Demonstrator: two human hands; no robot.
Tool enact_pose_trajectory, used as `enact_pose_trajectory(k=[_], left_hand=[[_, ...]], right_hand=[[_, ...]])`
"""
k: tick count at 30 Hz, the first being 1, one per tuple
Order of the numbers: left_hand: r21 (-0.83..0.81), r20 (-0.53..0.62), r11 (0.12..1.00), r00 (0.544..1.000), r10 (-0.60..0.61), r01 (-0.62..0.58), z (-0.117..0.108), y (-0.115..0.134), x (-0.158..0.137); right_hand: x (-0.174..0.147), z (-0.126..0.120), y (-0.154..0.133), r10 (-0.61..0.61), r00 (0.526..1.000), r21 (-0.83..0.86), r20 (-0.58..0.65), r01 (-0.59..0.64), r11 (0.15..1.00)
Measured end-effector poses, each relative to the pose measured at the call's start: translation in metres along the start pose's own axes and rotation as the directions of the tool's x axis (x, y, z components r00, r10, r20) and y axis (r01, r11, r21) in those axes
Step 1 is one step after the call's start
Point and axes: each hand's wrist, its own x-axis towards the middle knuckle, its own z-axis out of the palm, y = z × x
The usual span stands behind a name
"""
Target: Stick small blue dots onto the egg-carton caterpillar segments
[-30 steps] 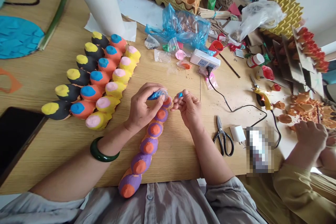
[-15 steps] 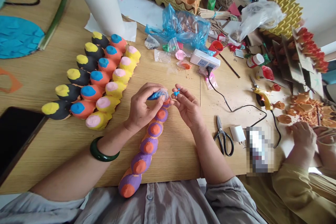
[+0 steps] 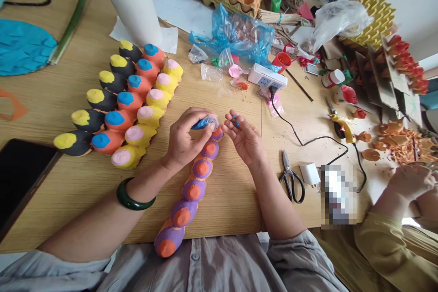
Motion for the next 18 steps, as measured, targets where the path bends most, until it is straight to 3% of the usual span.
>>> enact_pose_trajectory(k=[7, 14, 18], left_hand=[[-0.011, -0.015, 1.000, 1.000, -0.003, 0.003, 0.0013, -0.0020, -0.0005], [0.017, -0.003, 1.000, 1.000, 0.007, -0.007, -0.0016, -0.0002, 0.0011], [0.038, -0.018, 0.998, 0.999, 0.045, -0.044, -0.0024, -0.0020, 0.0022]], right_hand=[[-0.0027, 0.0035, -0.0031, 0.060, 0.998, -0.008, 0.006, -0.060, 0.998], [-0.0028, 0.0044, -0.0038, -0.032, 0.997, -0.002, -0.064, 0.032, 0.999], [-0.0057, 0.0064, -0.0102, -0.074, 0.988, -0.130, -0.134, 0.056, 0.990]])
